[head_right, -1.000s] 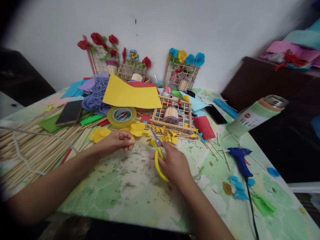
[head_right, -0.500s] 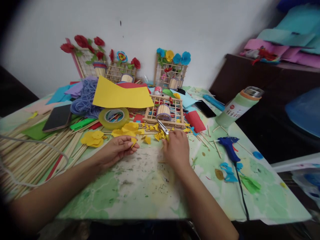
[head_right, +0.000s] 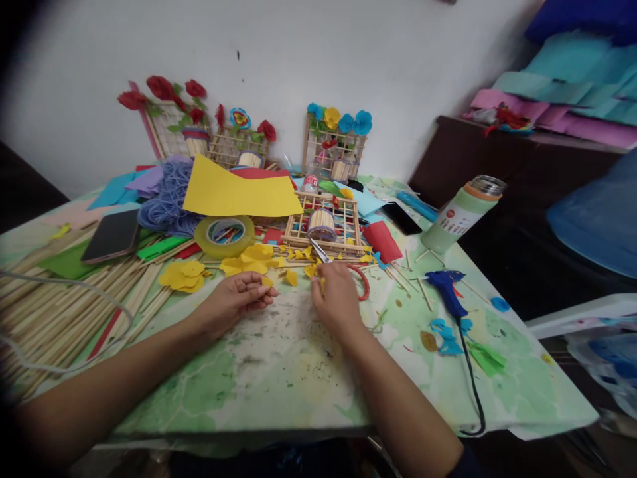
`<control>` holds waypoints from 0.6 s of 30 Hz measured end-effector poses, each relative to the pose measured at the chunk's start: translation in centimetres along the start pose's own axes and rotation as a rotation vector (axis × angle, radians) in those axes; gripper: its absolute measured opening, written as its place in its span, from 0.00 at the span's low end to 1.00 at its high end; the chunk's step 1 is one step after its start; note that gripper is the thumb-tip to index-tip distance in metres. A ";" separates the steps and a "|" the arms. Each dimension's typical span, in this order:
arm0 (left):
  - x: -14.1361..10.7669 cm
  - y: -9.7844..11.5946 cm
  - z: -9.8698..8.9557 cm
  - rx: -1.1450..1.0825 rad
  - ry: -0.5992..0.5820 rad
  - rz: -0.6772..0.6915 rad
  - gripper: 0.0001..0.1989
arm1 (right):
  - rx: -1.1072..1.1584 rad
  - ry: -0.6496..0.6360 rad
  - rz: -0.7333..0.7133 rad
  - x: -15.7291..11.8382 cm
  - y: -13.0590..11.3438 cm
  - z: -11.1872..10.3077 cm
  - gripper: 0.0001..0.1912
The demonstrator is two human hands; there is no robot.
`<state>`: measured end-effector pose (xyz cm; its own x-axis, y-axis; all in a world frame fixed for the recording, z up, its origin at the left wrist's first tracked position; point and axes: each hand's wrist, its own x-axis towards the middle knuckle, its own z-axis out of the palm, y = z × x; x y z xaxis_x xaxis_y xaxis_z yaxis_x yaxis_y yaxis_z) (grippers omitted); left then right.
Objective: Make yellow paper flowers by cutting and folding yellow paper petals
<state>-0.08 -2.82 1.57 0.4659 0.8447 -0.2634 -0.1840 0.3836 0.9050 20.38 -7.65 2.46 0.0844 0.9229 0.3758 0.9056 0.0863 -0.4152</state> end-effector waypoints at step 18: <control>-0.6 -0.4 0.7 -0.076 -0.138 -0.011 0.19 | 0.840 -0.064 -0.093 -1.5 -2.0 3.8 0.08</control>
<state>0.32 -3.72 1.60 0.5817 0.7830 -0.2202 -0.2404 0.4241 0.8731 16.87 -7.80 -0.41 -0.0220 0.9155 0.4017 0.2962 0.3897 -0.8720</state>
